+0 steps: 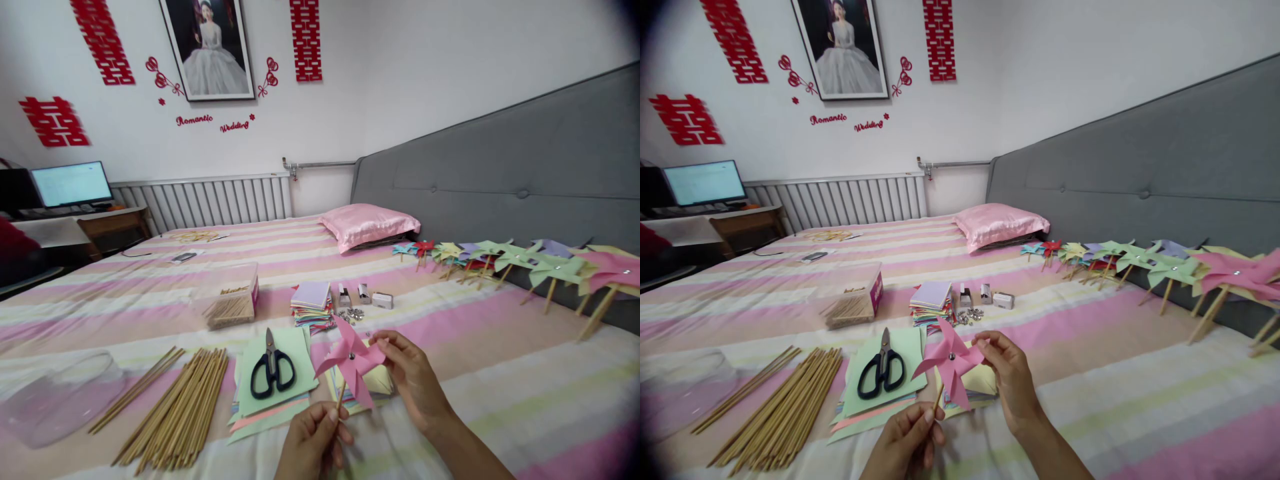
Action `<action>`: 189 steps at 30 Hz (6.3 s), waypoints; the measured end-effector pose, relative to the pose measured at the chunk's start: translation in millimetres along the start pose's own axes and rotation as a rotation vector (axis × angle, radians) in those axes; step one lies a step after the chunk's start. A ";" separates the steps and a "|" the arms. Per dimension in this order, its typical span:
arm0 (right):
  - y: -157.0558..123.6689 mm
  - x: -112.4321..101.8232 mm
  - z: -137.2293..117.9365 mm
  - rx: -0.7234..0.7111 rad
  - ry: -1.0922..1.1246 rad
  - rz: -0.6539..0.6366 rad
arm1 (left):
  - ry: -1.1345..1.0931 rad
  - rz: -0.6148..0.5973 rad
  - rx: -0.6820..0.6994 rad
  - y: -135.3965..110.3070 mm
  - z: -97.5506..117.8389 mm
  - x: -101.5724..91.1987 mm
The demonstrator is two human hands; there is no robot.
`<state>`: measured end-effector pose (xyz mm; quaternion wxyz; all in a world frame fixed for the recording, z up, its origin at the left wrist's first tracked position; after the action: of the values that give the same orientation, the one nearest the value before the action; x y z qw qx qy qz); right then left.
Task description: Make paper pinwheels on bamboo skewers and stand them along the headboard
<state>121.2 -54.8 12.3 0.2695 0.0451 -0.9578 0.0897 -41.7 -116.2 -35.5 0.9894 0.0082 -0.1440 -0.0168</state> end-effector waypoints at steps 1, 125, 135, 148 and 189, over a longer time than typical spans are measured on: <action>0.7 -0.6 1.1 0.007 -0.009 0.000 | -0.003 -0.006 0.000 -0.2 0.0 0.1; 4.2 9.2 38.8 0.060 -0.117 0.053 | 0.021 -0.057 -0.014 -1.7 -9.7 10.4; 4.8 6.9 41.4 0.056 -0.107 0.069 | 0.005 -0.090 -0.007 -0.7 -13.2 11.0; 5.1 9.9 36.0 0.053 -0.091 0.130 | 0.176 -0.069 0.077 -1.6 -9.5 9.3; 0.6 8.5 30.2 0.001 -0.163 0.166 | 0.348 -0.057 0.038 -1.6 -29.5 5.1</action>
<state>98.6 -60.4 -8.6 0.1823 -0.0271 -0.9769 0.1081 -28.4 -117.6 -62.3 0.9982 0.0339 0.0297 -0.0407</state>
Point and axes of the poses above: each hand's wrist, its own y-axis towards the middle knuckle, its own x-axis out of the palm, z = x × y, the point moved 3 cm from there along y, towards the middle knuckle, and after that the axes turned 13 degrees about x, right-handed, at the moved point
